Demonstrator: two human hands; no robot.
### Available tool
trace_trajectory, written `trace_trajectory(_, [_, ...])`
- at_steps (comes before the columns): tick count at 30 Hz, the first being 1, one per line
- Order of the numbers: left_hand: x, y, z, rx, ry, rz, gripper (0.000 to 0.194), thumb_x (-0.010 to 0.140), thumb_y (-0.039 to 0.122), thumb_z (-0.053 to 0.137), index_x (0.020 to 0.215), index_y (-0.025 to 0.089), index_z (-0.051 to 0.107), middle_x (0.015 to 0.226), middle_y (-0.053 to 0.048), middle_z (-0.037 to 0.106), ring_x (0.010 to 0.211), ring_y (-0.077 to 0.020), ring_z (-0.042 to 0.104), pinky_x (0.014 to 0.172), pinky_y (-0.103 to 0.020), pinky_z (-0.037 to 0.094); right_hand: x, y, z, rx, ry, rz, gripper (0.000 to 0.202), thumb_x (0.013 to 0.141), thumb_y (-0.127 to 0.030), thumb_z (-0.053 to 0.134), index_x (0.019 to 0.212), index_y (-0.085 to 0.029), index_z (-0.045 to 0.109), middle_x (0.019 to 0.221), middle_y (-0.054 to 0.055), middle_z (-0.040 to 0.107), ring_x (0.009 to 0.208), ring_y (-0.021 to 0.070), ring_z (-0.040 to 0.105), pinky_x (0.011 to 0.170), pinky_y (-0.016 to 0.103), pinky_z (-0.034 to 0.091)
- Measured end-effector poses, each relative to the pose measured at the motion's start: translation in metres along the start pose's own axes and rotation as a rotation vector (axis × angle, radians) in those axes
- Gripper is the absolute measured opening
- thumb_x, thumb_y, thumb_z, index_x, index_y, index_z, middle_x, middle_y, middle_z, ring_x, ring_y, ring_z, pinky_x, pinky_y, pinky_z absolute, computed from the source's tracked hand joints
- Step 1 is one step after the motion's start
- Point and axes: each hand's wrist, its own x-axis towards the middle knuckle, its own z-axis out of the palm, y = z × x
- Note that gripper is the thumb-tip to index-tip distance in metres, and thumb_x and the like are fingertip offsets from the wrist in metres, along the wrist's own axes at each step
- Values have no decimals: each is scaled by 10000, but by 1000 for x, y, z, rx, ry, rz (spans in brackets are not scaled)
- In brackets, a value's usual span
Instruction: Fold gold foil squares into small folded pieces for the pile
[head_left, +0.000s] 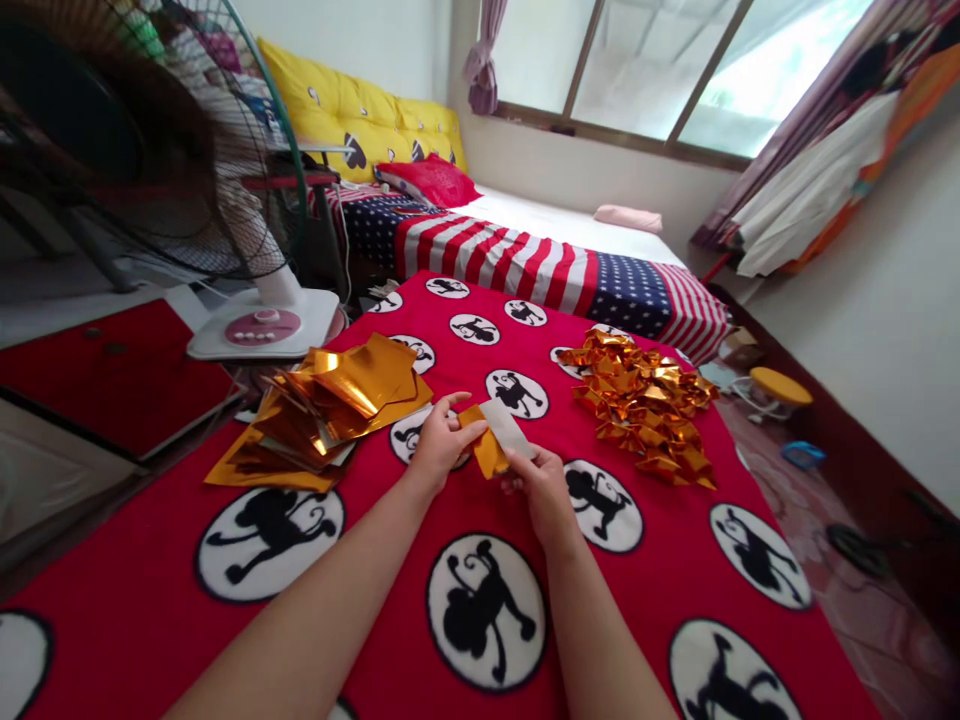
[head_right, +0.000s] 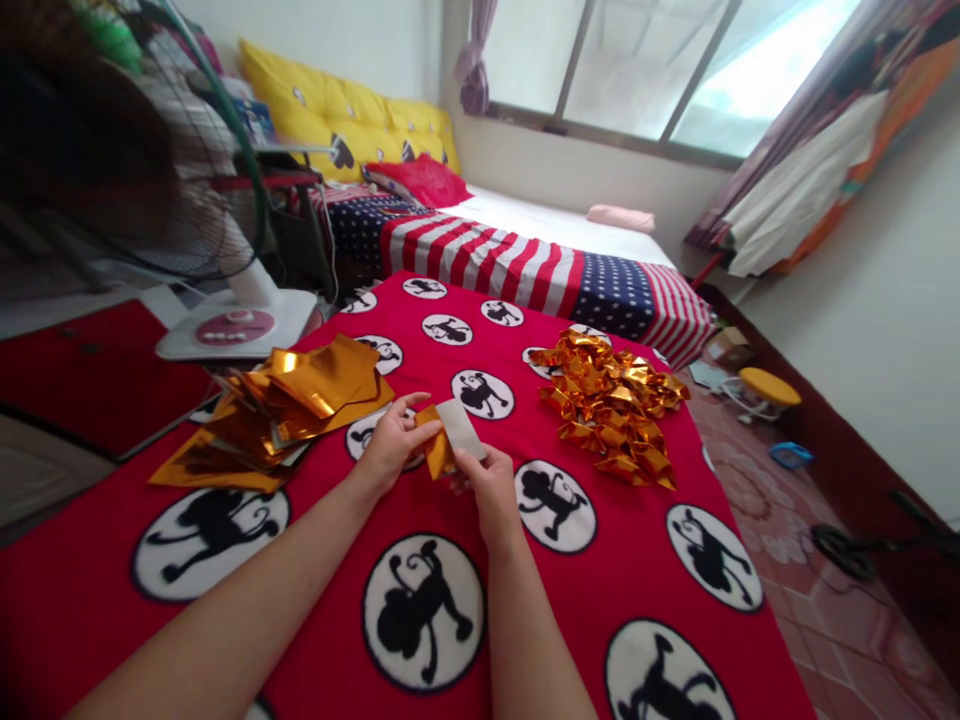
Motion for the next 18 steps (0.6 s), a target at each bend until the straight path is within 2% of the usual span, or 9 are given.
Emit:
trace_trajectory(2, [-1,-1,2,4,-34,47,674,603,302,788,1209,185,516,654,21,675,493,-120,610,464,-188,447,-1,-1,0,-36,-39,11,303,655,-417,763,677,-137,650,469,-1,611,384,97,515,388,185,385])
trace_trajectory(6, [1,-7,4,26,-85,135,450,635,263,752,1055,151,635,810,-35,717,630,-131,653,582,-211,505,-4,-3,3,-85,-78,10,274,664,-384,737,642,-126,646,479,20,628,392,93,537,387,164,372])
trace_trajectory(9, [4,-11,2,60,-103,205,383,648,242,743,1009,144,664,910,-62,725,718,-139,669,639,-214,518,-5,-5,3,-58,-105,46,304,693,-420,688,663,-120,651,521,46,656,400,102,558,383,164,376])
trace_trajectory(13, [6,-14,0,144,-91,224,451,668,223,728,1103,147,640,906,-72,725,738,-153,682,646,-222,530,-5,-8,4,-97,-108,42,332,680,-441,711,659,-115,646,507,44,648,376,94,539,366,164,359])
trace_trajectory(18, [4,-8,2,89,-16,167,598,679,224,726,1238,158,523,703,-6,685,583,-138,651,530,-209,505,-5,-6,2,-147,-126,55,266,657,-370,723,627,-121,632,494,34,642,367,91,525,367,172,345])
